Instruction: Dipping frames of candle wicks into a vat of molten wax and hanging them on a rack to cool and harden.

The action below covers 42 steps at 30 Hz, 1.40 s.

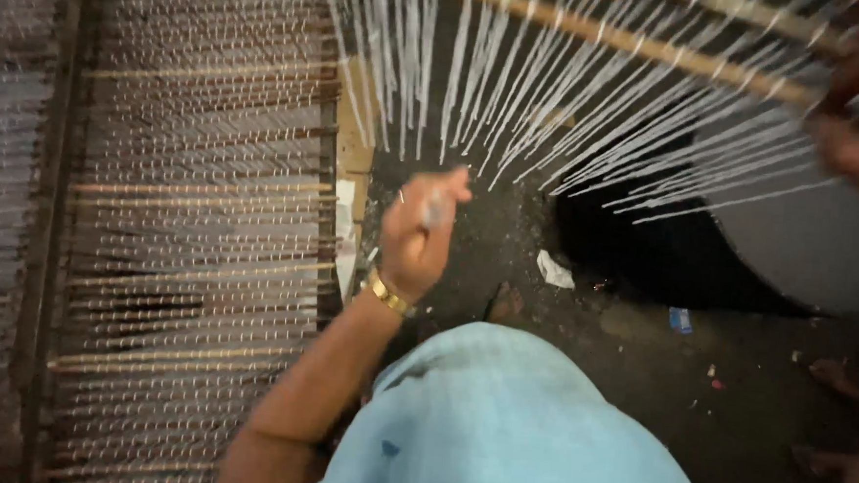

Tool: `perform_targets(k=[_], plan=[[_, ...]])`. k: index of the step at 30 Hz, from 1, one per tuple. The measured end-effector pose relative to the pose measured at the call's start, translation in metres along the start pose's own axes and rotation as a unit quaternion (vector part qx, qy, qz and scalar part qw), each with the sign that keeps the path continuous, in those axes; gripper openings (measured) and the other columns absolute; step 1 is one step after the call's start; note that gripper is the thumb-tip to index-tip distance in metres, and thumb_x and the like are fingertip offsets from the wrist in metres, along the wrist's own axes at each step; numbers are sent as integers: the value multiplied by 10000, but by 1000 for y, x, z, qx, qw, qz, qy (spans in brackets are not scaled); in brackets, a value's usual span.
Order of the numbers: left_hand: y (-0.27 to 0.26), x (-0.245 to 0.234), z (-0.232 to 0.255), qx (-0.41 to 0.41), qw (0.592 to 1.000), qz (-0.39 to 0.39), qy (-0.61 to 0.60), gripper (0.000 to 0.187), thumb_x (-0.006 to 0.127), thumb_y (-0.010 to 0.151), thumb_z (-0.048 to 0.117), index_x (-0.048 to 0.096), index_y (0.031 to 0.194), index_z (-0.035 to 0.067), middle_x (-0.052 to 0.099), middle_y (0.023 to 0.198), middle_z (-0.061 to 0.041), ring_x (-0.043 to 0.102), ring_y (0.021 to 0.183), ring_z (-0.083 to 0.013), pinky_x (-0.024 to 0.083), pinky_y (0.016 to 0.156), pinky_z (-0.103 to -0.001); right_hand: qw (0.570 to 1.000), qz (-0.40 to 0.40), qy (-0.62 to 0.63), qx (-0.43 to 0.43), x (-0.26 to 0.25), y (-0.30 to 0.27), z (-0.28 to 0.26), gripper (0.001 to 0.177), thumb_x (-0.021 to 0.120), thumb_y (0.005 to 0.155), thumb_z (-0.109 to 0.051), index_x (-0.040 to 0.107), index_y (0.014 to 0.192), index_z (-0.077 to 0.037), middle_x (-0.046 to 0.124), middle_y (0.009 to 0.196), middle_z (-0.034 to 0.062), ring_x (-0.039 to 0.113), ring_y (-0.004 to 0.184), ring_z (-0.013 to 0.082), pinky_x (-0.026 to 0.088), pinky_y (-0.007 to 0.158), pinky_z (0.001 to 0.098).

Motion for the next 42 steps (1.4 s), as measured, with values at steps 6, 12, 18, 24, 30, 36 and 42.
perform_targets(k=[6, 12, 18, 24, 30, 36, 42], plan=[[42, 35, -15, -218, 953, -209, 15, 446, 491, 1033, -56, 555, 1427, 142, 693, 805, 19, 529, 524, -20, 434, 401, -128, 982, 167, 89, 8, -29, -11, -113, 152, 844, 938, -249, 697, 928, -209, 737, 1128, 17, 684, 1066, 277, 436, 1027, 460], [37, 97, -25, -160, 909, -355, 152, 580, 453, 951, 75, 488, 1519, 191, 574, 528, -12, 431, 401, -156, 320, 380, -342, 988, 130, 76, 46, -7, -22, -157, 175, 831, 865, -319, 723, 950, -210, 721, 1143, -7, 619, 1004, 294, 545, 907, 385], [16, 114, -29, -159, 889, -398, 159, 610, 495, 915, 56, 490, 1519, 146, 595, 544, -60, 464, 410, -201, 317, 372, -369, 985, 105, 127, 53, -16, -27, -176, 133, 815, 886, -227, 710, 914, -150, 700, 1065, 2, 598, 1025, 278, 518, 898, 379], [2, 119, -24, -136, 889, -401, 174, 651, 514, 930, 69, 429, 1552, 240, 582, 563, 15, 475, 429, -125, 379, 372, -283, 980, 112, 150, 67, -13, -33, -185, 164, 824, 859, -223, 703, 907, -124, 710, 1092, 21, 594, 1051, 307, 538, 927, 407], [5, 115, -14, -214, 885, -399, 107, 603, 424, 935, 48, 447, 1512, 224, 806, 898, -124, 424, 353, -49, 355, 276, -189, 978, 122, 163, 48, -13, -32, -189, 128, 809, 881, -175, 690, 887, -130, 691, 1028, 5, 595, 1008, 277, 495, 929, 371], [19, 73, -41, -257, 876, -362, 191, 601, 495, 911, 77, 517, 1492, 228, 773, 761, -61, 706, 622, -274, 546, 592, -437, 979, 112, 168, 40, -3, -37, -186, 163, 838, 842, -204, 711, 922, -143, 685, 1041, 12, 601, 1062, 266, 499, 923, 369], [24, 82, -28, -250, 883, -367, 154, 636, 450, 931, 60, 449, 1552, 198, 619, 604, -38, 518, 464, -200, 393, 452, -381, 982, 92, 158, 41, 1, -42, -188, 193, 854, 824, -249, 714, 903, -142, 688, 1033, 7, 601, 1071, 276, 528, 898, 376]])
Point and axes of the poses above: each hand's wrist, its own y-axis towards the middle knuckle, its own x-axis out of the palm, z = x × y, the point moved 9 cm from there along y, towards the middle knuckle
